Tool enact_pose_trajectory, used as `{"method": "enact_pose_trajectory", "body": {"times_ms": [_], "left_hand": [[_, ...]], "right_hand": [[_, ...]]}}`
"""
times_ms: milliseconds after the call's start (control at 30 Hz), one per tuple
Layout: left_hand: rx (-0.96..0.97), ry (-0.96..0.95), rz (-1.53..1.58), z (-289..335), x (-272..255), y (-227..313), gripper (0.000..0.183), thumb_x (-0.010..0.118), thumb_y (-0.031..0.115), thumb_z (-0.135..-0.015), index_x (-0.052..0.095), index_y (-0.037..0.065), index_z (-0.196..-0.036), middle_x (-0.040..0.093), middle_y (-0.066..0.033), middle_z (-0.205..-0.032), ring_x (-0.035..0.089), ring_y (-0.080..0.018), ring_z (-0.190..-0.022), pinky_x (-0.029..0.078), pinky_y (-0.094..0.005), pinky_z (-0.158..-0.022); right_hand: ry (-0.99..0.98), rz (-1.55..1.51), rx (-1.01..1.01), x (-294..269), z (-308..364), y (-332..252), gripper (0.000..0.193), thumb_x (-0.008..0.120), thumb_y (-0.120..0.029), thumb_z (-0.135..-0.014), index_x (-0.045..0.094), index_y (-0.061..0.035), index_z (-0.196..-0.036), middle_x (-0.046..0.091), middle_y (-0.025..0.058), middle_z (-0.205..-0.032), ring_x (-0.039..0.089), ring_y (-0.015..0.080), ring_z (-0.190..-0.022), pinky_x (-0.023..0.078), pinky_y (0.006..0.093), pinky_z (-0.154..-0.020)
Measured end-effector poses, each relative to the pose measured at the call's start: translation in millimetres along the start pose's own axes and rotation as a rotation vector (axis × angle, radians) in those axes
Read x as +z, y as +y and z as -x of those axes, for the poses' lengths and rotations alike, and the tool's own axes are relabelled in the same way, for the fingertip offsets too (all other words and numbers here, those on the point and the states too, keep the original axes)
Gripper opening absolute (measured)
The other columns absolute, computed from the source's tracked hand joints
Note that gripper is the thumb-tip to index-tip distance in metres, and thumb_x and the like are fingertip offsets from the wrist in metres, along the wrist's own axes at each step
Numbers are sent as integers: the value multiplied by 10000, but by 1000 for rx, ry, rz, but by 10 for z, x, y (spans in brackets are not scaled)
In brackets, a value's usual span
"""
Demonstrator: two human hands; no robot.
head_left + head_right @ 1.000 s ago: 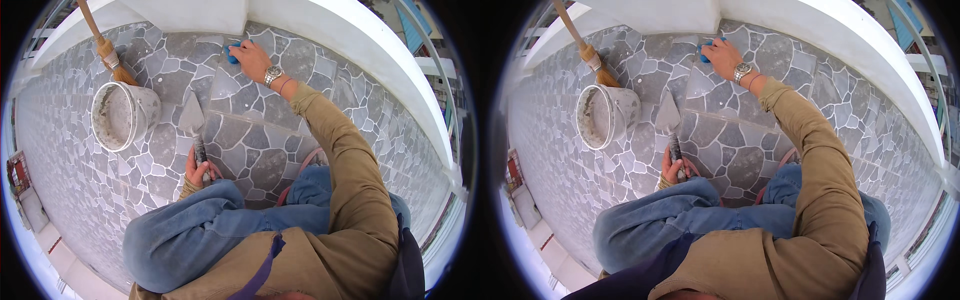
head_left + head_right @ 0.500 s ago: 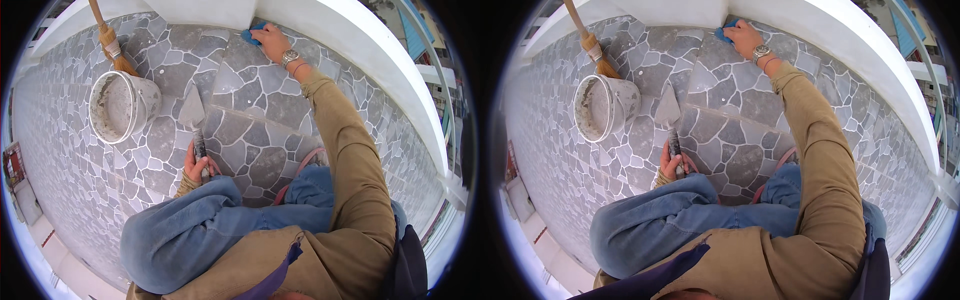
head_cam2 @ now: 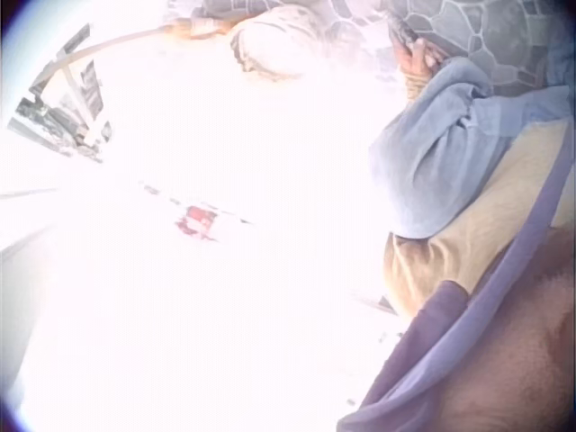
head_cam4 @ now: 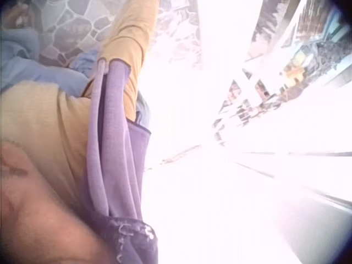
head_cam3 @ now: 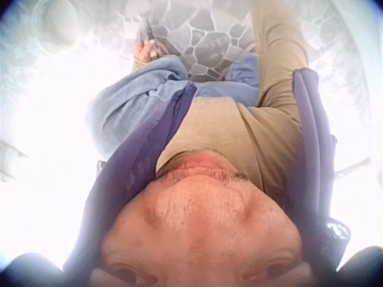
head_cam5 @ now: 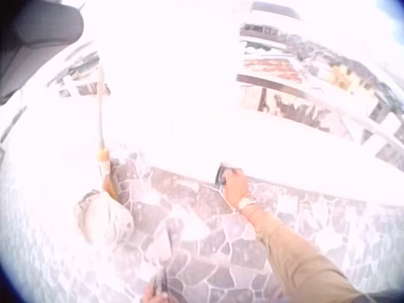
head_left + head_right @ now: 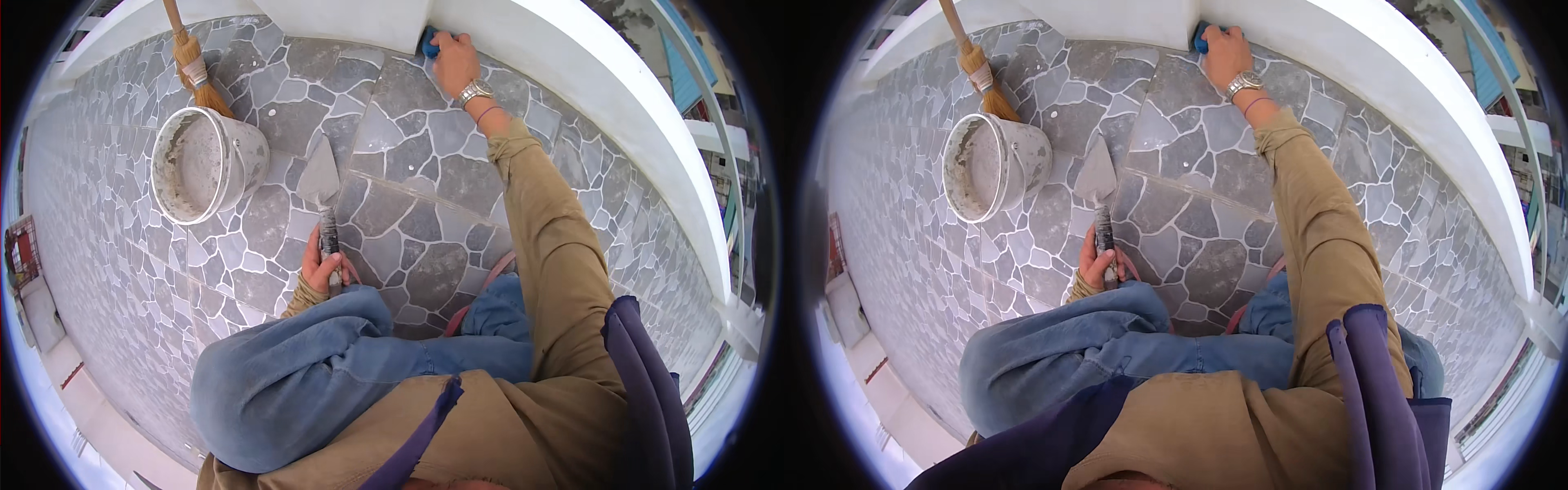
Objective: The person applies white cement or grout between floor tiles by hand and with a trowel, then uses a blue sponge to wipe away the excess.
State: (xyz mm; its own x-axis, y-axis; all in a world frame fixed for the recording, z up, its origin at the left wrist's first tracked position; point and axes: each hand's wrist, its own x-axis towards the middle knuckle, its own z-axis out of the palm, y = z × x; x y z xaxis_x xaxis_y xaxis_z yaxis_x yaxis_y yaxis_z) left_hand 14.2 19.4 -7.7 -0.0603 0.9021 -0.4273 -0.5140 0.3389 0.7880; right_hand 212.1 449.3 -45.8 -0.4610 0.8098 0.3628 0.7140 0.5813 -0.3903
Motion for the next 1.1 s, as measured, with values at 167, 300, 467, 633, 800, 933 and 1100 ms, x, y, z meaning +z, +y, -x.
{"method": "enact_pose_trajectory", "body": {"times_ms": [167,300,467,633,800,933,1100], "left_hand": [[4,10,42,-28,-15,-21,791,543,88,-942,125,40,-1613,579,-133,-683,595,-223,-561,577,-421,-573],[20,-20,17,-19,-55,-49,790,549,93,-946,130,49,-1615,584,-131,-697,589,-217,-558,576,-416,-573],[1,16,-19,-24,-47,-34,799,563,106,-942,134,39,-1613,586,-126,-702,599,-218,-559,568,-398,-563],[-17,28,7,-43,34,-23,810,580,136,-937,142,36,-1612,577,-124,-680,595,-209,-554,567,-398,-552],[29,26,7,34,-75,-42,776,559,94,-947,157,41,-1609,585,-129,-692,592,-203,-549,582,-405,-568],[-23,19,46,-69,-6,-22,777,561,90,-941,164,39,-1607,603,-137,-707,598,-203,-550,583,-392,-583],[-9,28,68,29,-126,-40,799,559,84,-932,145,43,-1614,608,-141,-714,604,-208,-565,582,-391,-591]], "right_hand": [[-180,-5,-30,113,226,-161,284,704,-39,-732,655,-108,-1003,740,118,-895,626,359,-1003,529,484,-851],[88,64,39,-67,19,-20,240,706,-68,-749,661,-102,-982,726,133,-855,627,367,-976,524,481,-816],[-220,-43,-27,139,367,-572,224,688,-68,-776,672,-86,-998,734,117,-1006,630,350,-978,519,473,-825],[12,-184,-245,156,282,-820,240,663,-49,-801,659,-84,-1039,737,80,-1027,613,323,-1025,499,430,-897],[-228,92,-122,78,159,-458,236,653,-48,-802,615,-91,-1032,727,72,-1030,601,316,-1028,486,440,-902],[11,64,25,31,382,-179,303,675,-10,-746,614,-89,-1032,718,91,-1024,596,336,-1017,492,450,-869],[-458,-402,-196,308,758,-1329,301,612,60,-779,641,-79,-1044,702,105,-1050,613,329,-993,517,431,-861]]}}
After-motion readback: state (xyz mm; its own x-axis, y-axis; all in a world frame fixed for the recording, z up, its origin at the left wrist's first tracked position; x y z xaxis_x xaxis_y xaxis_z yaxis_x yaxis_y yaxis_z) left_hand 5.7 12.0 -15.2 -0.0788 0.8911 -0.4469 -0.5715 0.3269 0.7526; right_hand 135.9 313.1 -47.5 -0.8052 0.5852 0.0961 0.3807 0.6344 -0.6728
